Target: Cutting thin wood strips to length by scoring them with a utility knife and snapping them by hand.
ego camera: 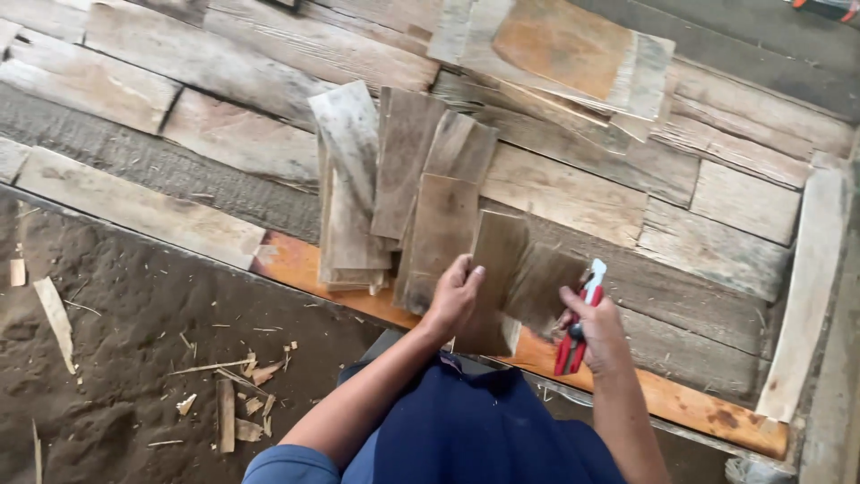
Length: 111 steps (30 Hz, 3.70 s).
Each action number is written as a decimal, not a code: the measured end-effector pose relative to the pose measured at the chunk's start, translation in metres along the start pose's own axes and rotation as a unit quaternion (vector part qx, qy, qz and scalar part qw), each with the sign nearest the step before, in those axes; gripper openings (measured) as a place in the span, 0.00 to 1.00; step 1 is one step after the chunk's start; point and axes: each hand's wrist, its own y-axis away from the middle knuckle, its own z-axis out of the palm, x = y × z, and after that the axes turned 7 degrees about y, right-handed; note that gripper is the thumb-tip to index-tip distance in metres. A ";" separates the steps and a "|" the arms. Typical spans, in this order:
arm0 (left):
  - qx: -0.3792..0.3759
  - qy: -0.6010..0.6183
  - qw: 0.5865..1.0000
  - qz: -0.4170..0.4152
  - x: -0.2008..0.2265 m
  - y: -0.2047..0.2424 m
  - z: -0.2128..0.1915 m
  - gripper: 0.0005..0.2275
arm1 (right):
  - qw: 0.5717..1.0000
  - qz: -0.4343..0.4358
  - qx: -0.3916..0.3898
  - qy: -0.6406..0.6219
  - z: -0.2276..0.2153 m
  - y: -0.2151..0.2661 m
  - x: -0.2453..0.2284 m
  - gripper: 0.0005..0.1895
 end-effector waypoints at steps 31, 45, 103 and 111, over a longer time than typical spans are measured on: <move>0.281 -0.165 0.937 0.122 0.034 -0.016 -0.103 0.17 | 0.993 -0.021 0.101 0.060 -0.161 -0.153 0.088 0.20; 0.329 -0.305 0.892 -0.052 0.036 -0.081 -0.231 0.31 | 0.954 -0.067 -0.064 0.285 0.139 -0.062 -0.012 0.25; 0.190 0.259 0.941 -0.103 0.097 -0.074 -0.307 0.24 | 0.788 -0.222 0.009 0.574 0.320 -0.137 -0.050 0.26; 0.109 0.244 0.949 -0.170 0.138 -0.108 -0.291 0.26 | 0.775 -0.352 0.070 0.521 0.314 -0.106 -0.097 0.22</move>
